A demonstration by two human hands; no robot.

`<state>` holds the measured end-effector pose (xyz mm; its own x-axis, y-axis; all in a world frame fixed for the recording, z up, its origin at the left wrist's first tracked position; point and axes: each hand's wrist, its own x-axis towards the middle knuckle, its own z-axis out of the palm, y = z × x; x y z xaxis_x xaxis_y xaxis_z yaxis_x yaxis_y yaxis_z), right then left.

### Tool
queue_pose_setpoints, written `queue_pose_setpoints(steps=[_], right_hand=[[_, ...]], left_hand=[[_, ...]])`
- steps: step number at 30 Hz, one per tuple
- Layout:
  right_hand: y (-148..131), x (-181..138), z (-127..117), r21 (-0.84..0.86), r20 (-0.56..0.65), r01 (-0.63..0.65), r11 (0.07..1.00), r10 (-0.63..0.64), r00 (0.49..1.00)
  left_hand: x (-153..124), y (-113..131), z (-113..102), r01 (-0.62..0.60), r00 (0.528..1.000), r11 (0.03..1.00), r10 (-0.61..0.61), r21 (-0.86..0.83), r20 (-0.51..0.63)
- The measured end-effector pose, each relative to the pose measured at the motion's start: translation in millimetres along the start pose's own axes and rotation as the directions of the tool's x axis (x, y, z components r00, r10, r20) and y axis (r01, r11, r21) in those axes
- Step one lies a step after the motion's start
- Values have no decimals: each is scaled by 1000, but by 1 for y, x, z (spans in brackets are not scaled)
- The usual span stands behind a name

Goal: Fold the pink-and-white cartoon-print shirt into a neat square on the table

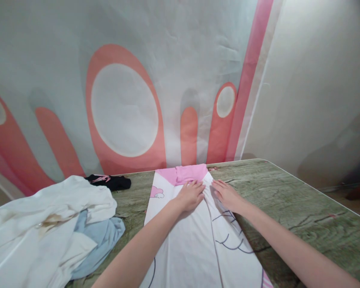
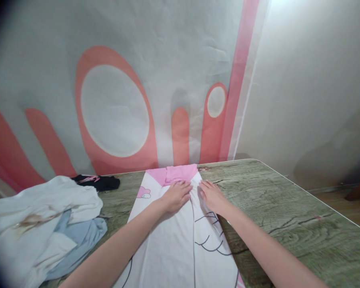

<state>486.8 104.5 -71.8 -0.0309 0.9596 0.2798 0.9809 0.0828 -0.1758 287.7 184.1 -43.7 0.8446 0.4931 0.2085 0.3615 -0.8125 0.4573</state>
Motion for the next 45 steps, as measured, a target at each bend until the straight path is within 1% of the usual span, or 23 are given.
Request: queue_pose_setpoints(steps=[2, 6, 8, 10, 12, 13, 16, 18, 19, 21, 23, 24, 26, 28, 30, 32, 34, 36, 39, 45], right_hand=[[1, 8, 3, -16, 38, 7, 1000, -6, 999], [3, 11, 7, -43, 122, -32, 999, 37, 992], [5, 8, 6, -65, 128, -69, 995, 77, 989], [5, 4, 3, -95, 120, -110, 989, 121, 985], [1, 1, -1, -111, 109, -121, 986, 133, 985], [-3, -1, -2, -106, 100, -103, 989, 113, 989], [-16, -7, -4, -37, 101, 21, 999, -17, 995], [-20, -12, -4, -4, 121, 54, 999, -53, 991], [-19, -14, -4, -9, 128, 39, 999, -38, 991], [-13, -18, -6, -56, 117, -29, 998, 36, 993], [-4, -21, -10, -104, 99, -83, 991, 93, 991], [0, -22, -12, -116, 95, -90, 989, 101, 990], [4, -23, -15, -116, 91, -71, 991, 82, 992], [2, -22, -16, -94, 85, -33, 995, 41, 996], [-3, -19, -15, -65, 79, 15, 998, -10, 997], [-11, -13, -11, -43, 81, 55, 998, -51, 995], [-17, -7, -8, -40, 86, 61, 997, -58, 995], [-23, 0, -6, -47, 87, 60, 997, -56, 995], [-27, 6, -2, -43, 91, 82, 996, -78, 993], [-24, 4, 12, -12, 102, 41, 999, -39, 994]], left_hand=[[-4, 3, 2, -13, 999, 999, 12, 42, 34], [-8, 1, 3, -44, 998, 997, 42, 69, 37], [-9, 2, 2, -40, 999, 997, 38, 72, 37], [-10, 6, 1, -6, 999, 996, 3, 90, 36], [-11, 13, 2, 10, 999, 993, -14, 116, 32], [-13, 16, 3, 2, 1000, 993, -5, 121, 26], [-18, 21, 9, -50, 999, 993, 48, 110, 13], [-22, 20, 11, -51, 999, 991, 50, 124, 15], [-24, 19, 12, -43, 999, 989, 41, 140, 21], [-26, 18, 11, -23, 999, 985, 17, 174, 37], [-27, 22, 7, -5, 999, 980, -3, 197, 41], [-28, 26, 5, -4, 999, 978, -4, 209, 37], [-32, 38, 1, -38, 999, 970, 33, 240, 26], [-38, 52, -3, -129, 991, 951, 119, 280, 54], [-46, 66, -6, -249, 967, 914, 213, 322, 142], [-53, 75, -7, -365, 924, 862, 289, 353, 250], [-58, 80, -8, -438, 891, 816, 337, 378, 305], [-62, 81, -8, -460, 883, 791, 360, 404, 301], [-65, 83, -10, -459, 887, 777, 369, 431, 279], [-68, 85, -12, -462, 886, 770, 386, 439, 256]])
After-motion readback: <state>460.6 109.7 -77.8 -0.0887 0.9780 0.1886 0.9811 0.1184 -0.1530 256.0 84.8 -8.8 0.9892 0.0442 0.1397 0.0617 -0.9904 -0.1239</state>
